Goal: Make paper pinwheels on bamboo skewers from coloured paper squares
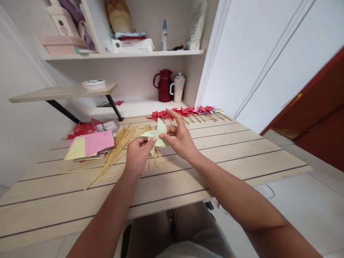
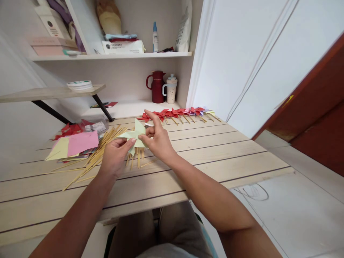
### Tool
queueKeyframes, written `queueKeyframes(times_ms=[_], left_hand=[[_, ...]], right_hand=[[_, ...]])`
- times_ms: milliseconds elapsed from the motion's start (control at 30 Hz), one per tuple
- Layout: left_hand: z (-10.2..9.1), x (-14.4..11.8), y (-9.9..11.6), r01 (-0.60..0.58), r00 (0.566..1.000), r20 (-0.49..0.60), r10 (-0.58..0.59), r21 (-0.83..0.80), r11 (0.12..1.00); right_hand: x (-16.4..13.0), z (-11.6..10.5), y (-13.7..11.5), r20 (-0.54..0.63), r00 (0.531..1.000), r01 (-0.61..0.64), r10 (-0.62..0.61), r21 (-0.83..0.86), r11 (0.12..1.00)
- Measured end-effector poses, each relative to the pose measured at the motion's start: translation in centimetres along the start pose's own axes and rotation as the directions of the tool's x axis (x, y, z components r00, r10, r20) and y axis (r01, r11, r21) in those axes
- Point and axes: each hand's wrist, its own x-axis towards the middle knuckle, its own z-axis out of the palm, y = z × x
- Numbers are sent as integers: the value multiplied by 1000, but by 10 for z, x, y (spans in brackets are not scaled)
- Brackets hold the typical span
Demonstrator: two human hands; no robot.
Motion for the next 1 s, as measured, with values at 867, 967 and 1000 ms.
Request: queueKeyframes(times_ms=[867,967,1000], left_hand=[[-9,5,0,-50,998,-48,45,-117,992],[-8,4,1,-55,998,-40,51,-119,991],[-7,3,2,-62,997,-42,58,-117,991]], right_hand=[[0,-6,-7,312,936,172,-164,0,985],[-1,-8,-7,227,965,131,-132,22,991],[0,-8,-6,192,973,123,-125,23,992]])
